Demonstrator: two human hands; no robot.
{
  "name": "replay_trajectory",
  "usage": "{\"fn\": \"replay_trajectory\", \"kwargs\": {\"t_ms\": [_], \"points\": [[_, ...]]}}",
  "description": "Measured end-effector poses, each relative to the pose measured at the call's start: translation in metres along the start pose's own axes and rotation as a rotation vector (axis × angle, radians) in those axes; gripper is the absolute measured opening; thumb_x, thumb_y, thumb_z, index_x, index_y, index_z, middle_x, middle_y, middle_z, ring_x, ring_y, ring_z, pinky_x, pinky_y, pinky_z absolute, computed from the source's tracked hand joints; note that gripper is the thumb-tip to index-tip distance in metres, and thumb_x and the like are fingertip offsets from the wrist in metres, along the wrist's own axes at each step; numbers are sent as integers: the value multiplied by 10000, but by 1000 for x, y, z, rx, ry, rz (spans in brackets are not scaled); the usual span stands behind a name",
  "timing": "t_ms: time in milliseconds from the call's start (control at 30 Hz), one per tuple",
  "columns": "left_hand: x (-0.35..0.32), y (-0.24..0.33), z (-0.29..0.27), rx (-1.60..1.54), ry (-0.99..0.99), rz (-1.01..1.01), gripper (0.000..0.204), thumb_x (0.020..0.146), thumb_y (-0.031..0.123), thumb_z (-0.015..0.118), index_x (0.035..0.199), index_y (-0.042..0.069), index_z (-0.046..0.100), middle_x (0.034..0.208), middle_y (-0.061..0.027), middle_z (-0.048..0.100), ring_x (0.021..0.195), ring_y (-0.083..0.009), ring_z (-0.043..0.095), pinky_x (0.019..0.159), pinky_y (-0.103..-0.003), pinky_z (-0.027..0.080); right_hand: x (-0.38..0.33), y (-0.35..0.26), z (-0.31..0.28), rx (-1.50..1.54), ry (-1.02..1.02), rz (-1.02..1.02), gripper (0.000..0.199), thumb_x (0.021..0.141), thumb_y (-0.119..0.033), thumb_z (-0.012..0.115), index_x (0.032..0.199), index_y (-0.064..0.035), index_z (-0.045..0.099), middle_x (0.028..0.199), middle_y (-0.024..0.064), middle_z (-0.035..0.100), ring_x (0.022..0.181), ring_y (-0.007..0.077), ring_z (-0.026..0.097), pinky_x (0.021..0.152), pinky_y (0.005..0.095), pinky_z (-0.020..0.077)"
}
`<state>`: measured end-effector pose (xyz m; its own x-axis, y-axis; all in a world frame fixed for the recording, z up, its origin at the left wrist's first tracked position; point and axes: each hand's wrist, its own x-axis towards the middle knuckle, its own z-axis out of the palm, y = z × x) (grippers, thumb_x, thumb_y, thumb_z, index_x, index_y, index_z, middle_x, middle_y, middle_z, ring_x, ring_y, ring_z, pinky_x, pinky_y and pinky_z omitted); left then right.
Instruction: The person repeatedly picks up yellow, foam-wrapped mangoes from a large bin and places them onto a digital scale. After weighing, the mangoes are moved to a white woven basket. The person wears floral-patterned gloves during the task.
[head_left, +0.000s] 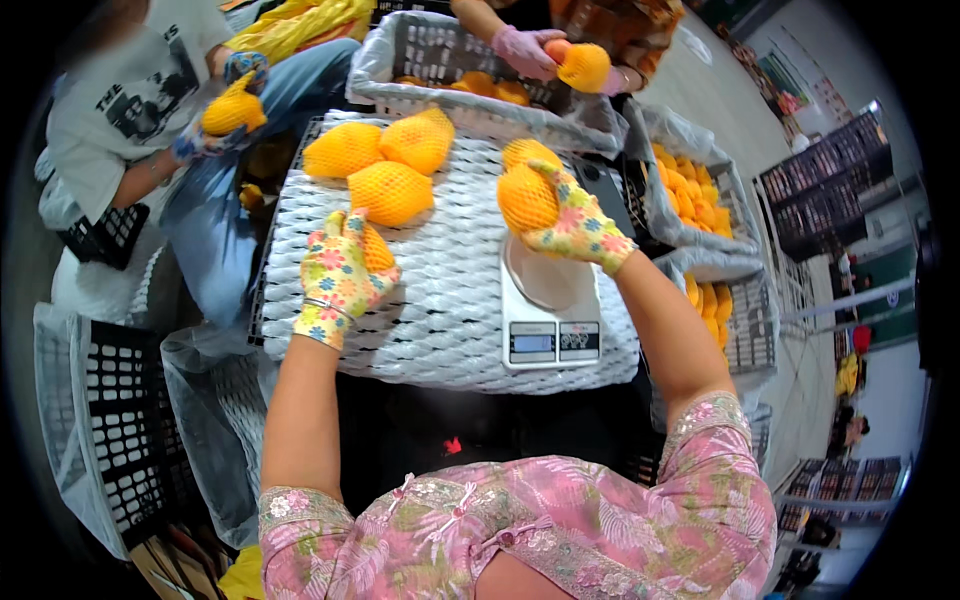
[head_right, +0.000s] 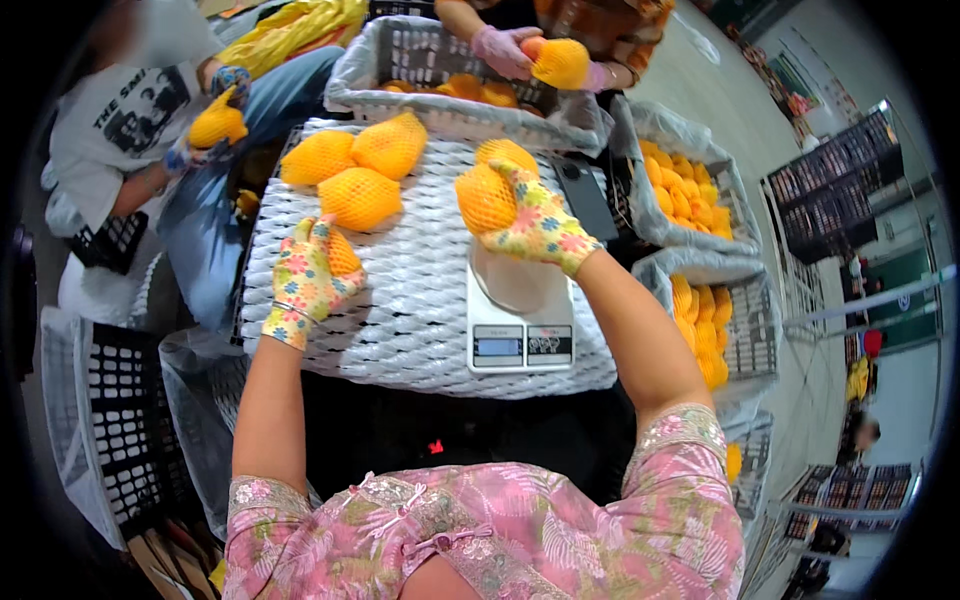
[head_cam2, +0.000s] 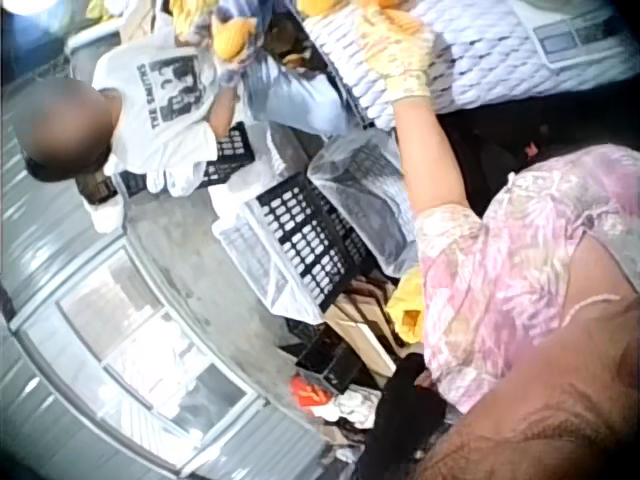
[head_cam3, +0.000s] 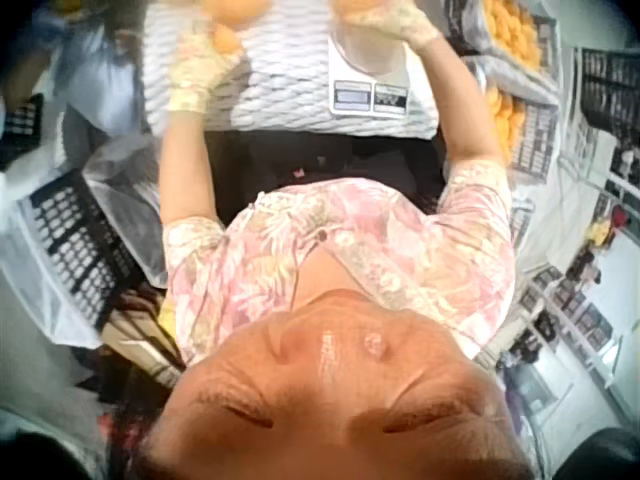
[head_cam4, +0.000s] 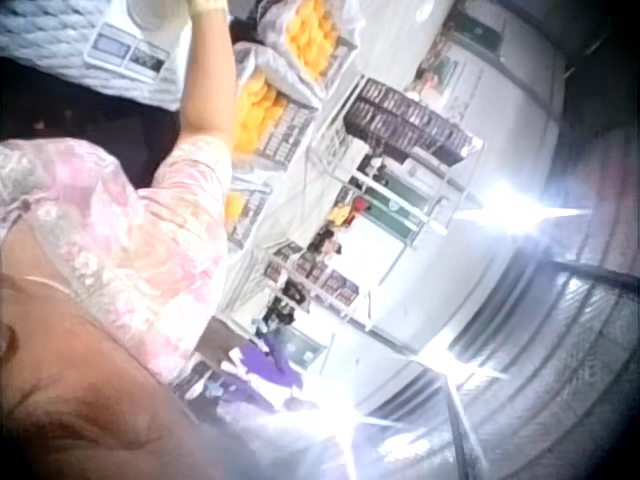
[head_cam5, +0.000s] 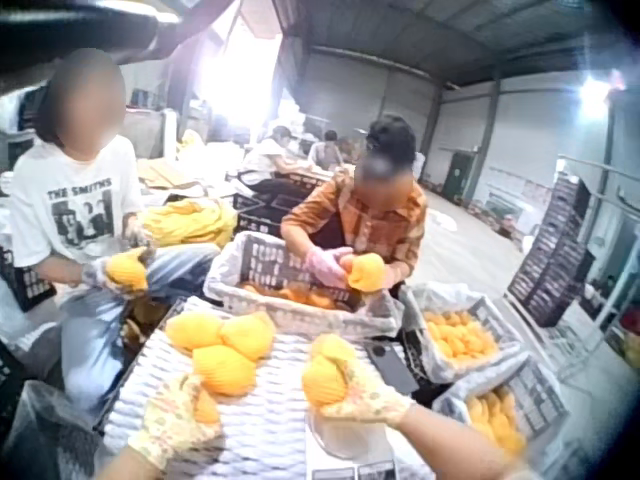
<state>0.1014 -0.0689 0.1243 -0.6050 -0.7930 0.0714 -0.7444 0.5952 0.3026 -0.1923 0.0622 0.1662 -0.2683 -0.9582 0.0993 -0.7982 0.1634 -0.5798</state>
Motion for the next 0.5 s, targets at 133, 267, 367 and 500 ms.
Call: {"fn": "replay_trajectory", "kwargs": {"t_ms": [133,267,367,500], "points": [[4,0,-4,53,-57,45,920,671,419,778,1415,69,364,1418,-196,379,1240,-391,426,1023,-428,393,-52,1,-21,-178,-145,50,892,631,-335,787,1396,-105,391,1330,225,453,1228,382,462,1040,400,373],[6,6,-18,60,-164,102,990,650,418,790,1443,72,308,1469,-220,312,1269,-418,407,1043,-438,382,-71,16,-21,-16,-32,-8,908,646,-355,806,1409,-105,379,1393,205,398,1322,358,373,1093,390,312],[-1,5,-33,123,-234,176,1065,584,332,842,1454,89,278,1490,-221,285,1245,-423,439,1015,-429,417,-86,27,-24,207,162,-28,810,712,-330,795,1381,-79,414,1377,157,427,1312,292,400,1093,371,312],[-6,4,-33,273,-260,162,1097,564,287,855,1461,94,254,1455,-196,348,1135,-380,542,972,-407,452,-114,45,-25,337,322,-17,574,807,-235,733,1299,-49,504,1324,135,489,1266,228,450,1060,336,348]]}}
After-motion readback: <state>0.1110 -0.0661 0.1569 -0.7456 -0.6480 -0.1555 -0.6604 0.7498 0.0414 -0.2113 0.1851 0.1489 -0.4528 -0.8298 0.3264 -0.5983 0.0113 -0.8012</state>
